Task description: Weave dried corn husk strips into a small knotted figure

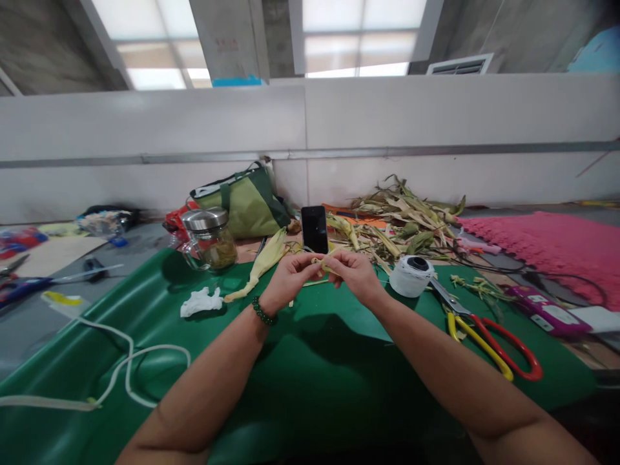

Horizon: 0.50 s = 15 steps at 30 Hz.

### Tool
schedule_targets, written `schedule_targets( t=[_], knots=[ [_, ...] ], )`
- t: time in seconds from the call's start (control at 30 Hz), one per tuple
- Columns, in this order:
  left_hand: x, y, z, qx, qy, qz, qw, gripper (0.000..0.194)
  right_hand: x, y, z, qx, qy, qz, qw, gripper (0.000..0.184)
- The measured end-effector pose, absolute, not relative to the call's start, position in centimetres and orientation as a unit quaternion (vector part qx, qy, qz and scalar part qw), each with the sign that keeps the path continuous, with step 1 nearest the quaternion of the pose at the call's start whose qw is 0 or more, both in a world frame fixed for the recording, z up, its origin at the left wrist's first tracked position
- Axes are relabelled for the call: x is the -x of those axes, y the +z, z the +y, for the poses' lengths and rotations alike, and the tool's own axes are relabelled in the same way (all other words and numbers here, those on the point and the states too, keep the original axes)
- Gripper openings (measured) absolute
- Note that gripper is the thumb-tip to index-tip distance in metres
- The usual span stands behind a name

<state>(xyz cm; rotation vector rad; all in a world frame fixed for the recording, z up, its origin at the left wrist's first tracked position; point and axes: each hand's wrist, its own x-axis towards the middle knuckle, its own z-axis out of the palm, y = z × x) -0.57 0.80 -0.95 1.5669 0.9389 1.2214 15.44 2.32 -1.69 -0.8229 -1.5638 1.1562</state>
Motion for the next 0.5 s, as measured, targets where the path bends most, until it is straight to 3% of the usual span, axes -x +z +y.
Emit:
schedule_targets(
  t=[0.23, 0.4, 0.5],
  knots=[
    [0.82, -0.72, 0.88, -0.566, 0.535, 0.389, 0.492, 0.031, -15.52, -2.20, 1.59, 0.285, 0.330, -0.722, 0.537, 0.021],
    [0.30, -0.84, 0.59, -0.635, 0.525, 0.388, 0.413, 0.022, -15.71, -2.14, 1.64, 0.268, 0.186, -0.781, 0.533, 0.021],
    [-0.02, -1.23, 0.50, -0.665, 0.516, 0.401, 0.362, 0.020, -15.46, -2.36, 1.60, 0.285, 0.166, -0.764, 0.555, 0.024]
  ],
)
